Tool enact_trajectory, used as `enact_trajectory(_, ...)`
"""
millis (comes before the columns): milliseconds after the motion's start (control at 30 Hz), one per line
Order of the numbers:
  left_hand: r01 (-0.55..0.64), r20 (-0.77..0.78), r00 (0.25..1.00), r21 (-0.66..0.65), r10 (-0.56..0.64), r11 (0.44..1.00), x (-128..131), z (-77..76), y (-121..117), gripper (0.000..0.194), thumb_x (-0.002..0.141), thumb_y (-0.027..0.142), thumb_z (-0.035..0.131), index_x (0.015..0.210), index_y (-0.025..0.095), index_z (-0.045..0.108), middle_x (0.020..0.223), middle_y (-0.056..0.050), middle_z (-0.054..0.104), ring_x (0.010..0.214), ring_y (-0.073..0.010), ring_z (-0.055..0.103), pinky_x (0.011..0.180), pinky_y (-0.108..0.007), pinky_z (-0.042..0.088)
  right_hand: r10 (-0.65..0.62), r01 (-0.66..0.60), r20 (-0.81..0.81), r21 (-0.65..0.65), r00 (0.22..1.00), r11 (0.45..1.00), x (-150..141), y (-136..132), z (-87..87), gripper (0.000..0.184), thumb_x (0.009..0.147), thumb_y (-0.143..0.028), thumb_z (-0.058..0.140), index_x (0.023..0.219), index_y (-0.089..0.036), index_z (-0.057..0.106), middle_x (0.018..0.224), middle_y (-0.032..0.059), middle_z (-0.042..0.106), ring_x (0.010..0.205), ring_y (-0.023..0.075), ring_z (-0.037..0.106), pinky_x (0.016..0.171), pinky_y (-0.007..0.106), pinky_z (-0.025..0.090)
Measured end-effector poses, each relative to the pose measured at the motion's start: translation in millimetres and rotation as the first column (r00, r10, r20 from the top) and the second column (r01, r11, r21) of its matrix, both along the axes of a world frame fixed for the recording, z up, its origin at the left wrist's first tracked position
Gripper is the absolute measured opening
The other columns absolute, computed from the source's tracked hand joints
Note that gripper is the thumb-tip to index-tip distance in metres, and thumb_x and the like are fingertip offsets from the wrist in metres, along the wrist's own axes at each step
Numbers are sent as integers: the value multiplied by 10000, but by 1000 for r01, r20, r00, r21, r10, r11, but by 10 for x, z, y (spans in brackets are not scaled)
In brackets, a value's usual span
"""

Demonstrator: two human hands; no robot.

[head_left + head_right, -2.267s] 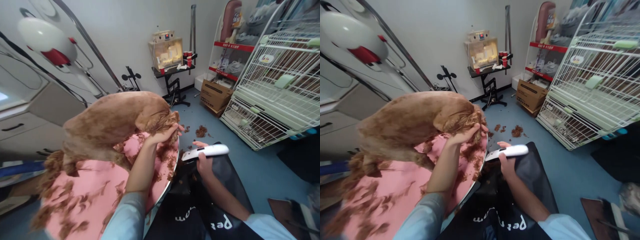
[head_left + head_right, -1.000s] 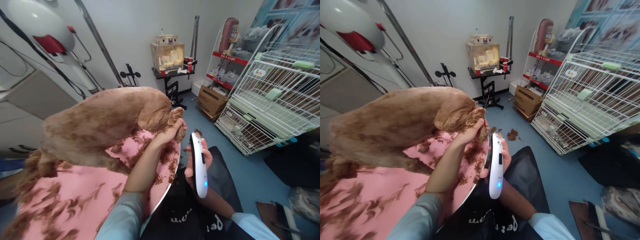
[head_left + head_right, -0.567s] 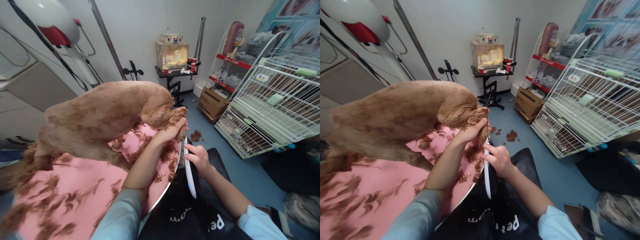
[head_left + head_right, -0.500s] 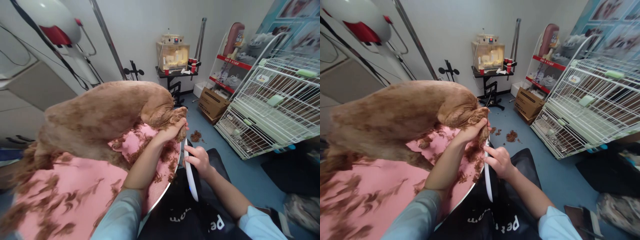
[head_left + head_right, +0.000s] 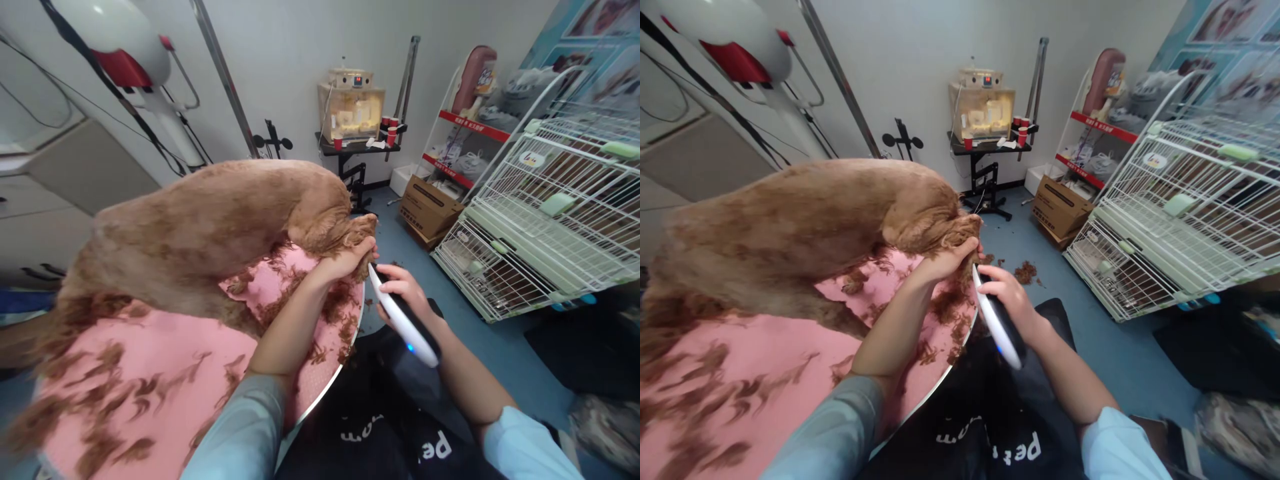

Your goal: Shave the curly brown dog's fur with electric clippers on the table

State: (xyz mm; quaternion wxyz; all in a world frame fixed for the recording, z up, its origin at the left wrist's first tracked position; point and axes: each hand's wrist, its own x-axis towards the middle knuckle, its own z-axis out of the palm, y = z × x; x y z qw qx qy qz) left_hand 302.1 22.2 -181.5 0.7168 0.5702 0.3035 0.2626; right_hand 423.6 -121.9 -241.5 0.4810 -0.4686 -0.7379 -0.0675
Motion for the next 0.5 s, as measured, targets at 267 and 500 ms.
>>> enact_trajectory(267, 35, -39, 999, 254, -26, 967, -22, -30, 61, 260, 895, 250, 571, 649, 182, 622, 664, 12, 621, 650, -119, 569, 637, -228, 453, 279, -412, -386, -324, 879, 852, 356, 135, 475, 401, 845, -276, 753, 1211, -245, 591, 1300, 114, 686, 1230, 263, 658, 1010, 473, 562)
enact_trajectory(500, 46, 10, 999, 305, -52, 951, -14, -100, 103, 261, 898, 283, 574, 666, 182, 640, 702, 1, 633, 695, -122, 583, 709, -233, 475, 216, -330, -399, -242, 891, 913, 327, 131, 455, 351, 844, -297, 746, 1154, -238, 594, 1249, 114, 717, 1152, 260, 707, 926, 440, 609)
